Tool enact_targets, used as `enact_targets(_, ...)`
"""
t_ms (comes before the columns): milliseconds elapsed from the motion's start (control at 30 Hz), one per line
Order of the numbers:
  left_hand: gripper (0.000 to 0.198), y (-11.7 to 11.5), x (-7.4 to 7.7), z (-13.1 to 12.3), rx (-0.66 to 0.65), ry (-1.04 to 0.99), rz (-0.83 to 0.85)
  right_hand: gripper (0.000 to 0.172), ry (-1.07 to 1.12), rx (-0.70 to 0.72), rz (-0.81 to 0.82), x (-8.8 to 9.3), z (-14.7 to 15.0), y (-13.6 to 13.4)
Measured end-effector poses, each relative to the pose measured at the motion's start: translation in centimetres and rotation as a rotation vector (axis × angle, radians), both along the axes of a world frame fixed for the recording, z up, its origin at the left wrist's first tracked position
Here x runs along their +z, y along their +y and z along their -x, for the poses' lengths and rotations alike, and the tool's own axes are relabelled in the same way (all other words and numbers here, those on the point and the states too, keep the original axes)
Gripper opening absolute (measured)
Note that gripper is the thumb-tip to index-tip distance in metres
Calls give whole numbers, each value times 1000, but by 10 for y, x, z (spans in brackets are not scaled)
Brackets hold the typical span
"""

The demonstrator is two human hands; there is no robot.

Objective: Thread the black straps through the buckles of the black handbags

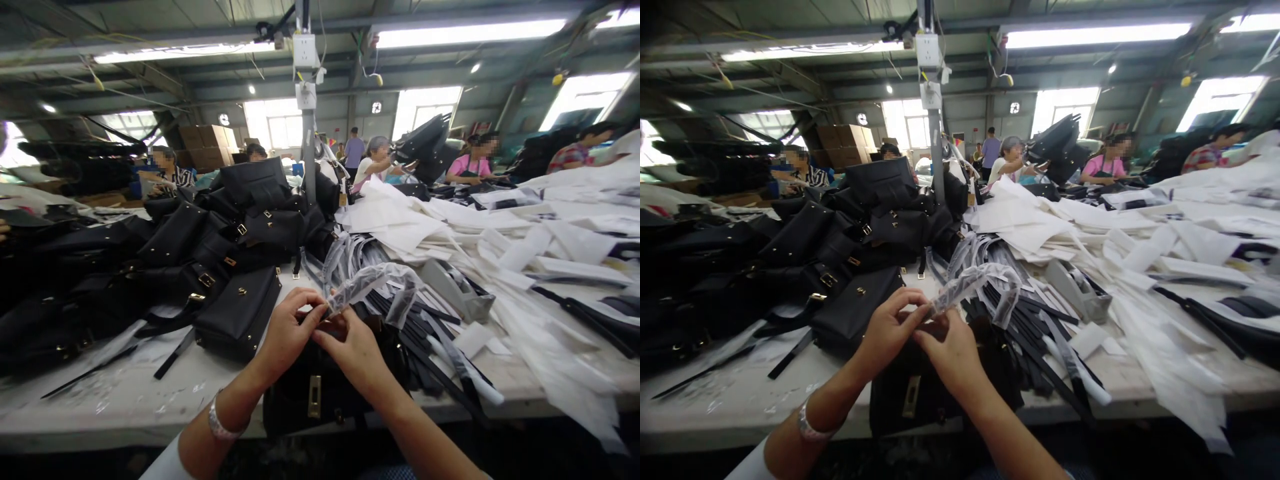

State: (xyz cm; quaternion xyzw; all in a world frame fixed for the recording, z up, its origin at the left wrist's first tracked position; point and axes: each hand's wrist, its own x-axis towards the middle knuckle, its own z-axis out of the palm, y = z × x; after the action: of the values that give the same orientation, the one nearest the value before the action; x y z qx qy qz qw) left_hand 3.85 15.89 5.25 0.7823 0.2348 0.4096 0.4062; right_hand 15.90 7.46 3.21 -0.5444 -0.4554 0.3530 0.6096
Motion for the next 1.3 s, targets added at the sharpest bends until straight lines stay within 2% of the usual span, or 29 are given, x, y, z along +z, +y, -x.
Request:
enact_targets(100, 15, 1, 2, 1, -2, 50, -99, 40, 66, -29, 8, 0, 3, 5)
enact_targets(200, 12, 5, 3, 4, 5, 91, -195, 52, 165, 6, -2, 0, 5, 7)
enact_targets(300, 24, 12, 5, 8, -9, 159, -325, 55, 192, 27, -34, 1, 5, 7)
enact_targets(433, 32, 22, 13, 14, -115, 278, -580, 52, 156, 10, -26, 2, 3, 6)
enact_targets(533, 35, 26, 22, 16, -144, 340, -691, 43, 140, 24, -42, 3, 4, 5)
enact_targets(733, 21, 30, 29, 12, -123, 356, -785, 39, 108, 3, -48, 4, 5, 5)
enact_targets(900, 13, 29, 25, 10, -35, 359, -905, 37, 138, 33, -52, 1, 1, 9)
enact_targets(1033, 13, 34, 19, 19, -44, 324, -1002, 39, 150, 50, 7, 2, -5, 10)
enact_targets(1133, 15, 41, 13, 35, -55, 339, -984, 42, 147, 41, 11, 2, -9, 10)
enact_targets(1300, 17, 45, 0, 60, -11, 389, -851, 28, 98, 39, -47, 6, -10, 10)
